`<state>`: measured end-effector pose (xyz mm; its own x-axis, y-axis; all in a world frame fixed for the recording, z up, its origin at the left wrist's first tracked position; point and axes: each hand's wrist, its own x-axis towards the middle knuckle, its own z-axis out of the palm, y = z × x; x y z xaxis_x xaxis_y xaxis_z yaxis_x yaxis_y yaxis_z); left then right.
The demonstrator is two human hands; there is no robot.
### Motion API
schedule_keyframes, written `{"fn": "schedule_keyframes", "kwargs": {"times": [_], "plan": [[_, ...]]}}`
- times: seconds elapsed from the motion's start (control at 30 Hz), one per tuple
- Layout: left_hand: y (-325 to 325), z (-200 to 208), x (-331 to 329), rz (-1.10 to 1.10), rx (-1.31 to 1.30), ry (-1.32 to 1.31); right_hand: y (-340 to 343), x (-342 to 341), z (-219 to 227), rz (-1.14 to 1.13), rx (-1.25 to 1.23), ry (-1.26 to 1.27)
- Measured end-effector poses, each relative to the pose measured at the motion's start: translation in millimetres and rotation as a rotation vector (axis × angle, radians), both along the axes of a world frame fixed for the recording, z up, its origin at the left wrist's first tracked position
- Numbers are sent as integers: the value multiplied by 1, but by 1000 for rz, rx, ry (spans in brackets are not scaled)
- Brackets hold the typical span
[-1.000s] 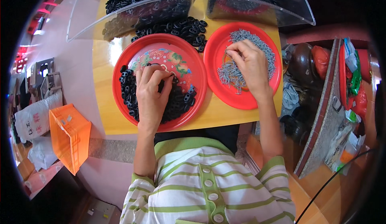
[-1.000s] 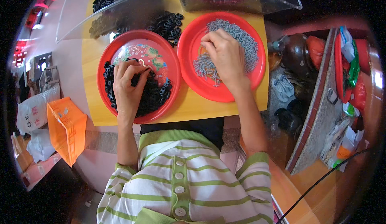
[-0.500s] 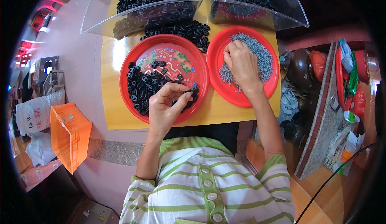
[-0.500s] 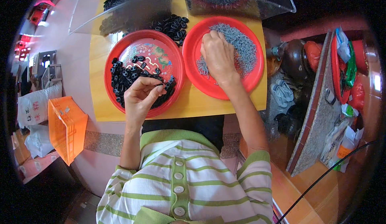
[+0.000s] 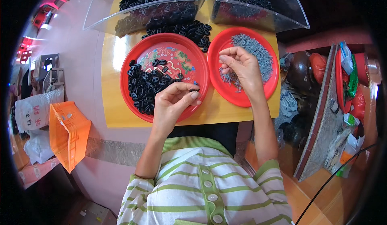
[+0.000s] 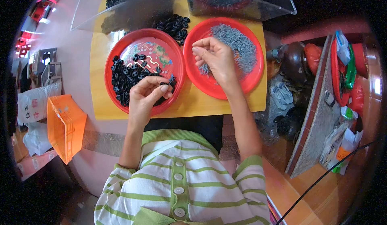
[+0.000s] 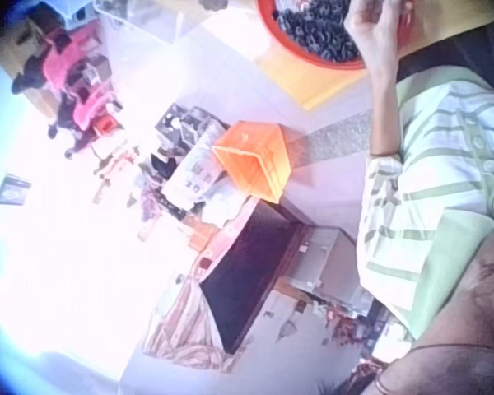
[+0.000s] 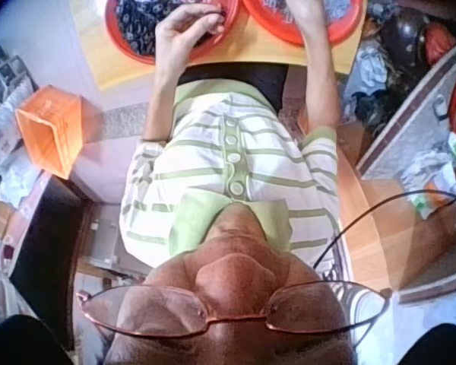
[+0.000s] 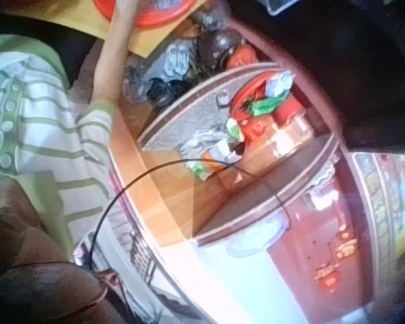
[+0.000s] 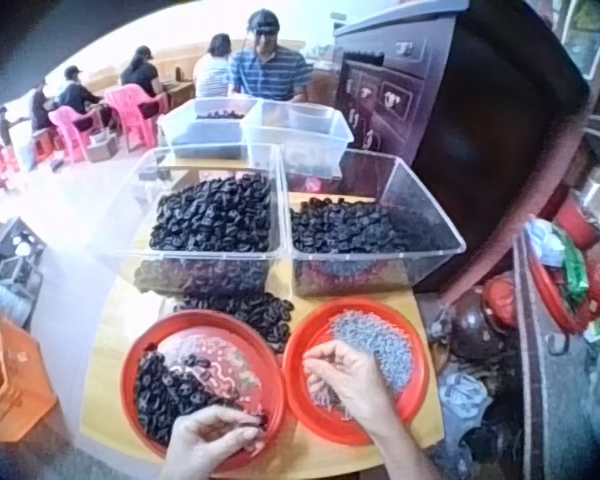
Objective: The person repeatedly picks small black plastic rings from a red tray and screws them onto silver screws taken from a second red tray. They handle the items one at a time, twisting the rings onto the screws and placing the assembled units back into the tray. The process is continuous and repetitive throughout the clip.
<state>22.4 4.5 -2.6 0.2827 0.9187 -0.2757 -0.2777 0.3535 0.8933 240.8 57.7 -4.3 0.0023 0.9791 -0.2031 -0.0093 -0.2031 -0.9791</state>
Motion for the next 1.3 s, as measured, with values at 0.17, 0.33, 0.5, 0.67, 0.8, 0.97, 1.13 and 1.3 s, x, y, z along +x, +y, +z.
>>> {"fn": "schedule_keyframes", "kwargs": {"times": [0.17, 0.33, 0.5, 0.67, 0.8, 0.97, 1.13, 1.3], "plan": [[1, -1, 2, 12, -86, -123, -28, -21, 12, 37, -24, 121], [1, 0, 1, 16, -94, -215, -45, -39, 16, 38, 29, 252], [2, 3, -2, -13, -102, -269, -47, -49, 3, 68, 255, 225], [2, 6, -4, -29, -86, -249, -51, -55, 7, 88, 95, 416], [3, 10, -4, -28, -82, -231, -52, -55, 8, 93, 59, 430], [3, 11, -5, -28, -89, -209, -52, -56, 5, 84, 78, 415], [2, 11, -6, -21, -87, -209, -52, -58, 6, 102, 98, 420], [2, 10, -7, -4, -104, -212, -53, -59, 5, 109, 82, 449]]}}
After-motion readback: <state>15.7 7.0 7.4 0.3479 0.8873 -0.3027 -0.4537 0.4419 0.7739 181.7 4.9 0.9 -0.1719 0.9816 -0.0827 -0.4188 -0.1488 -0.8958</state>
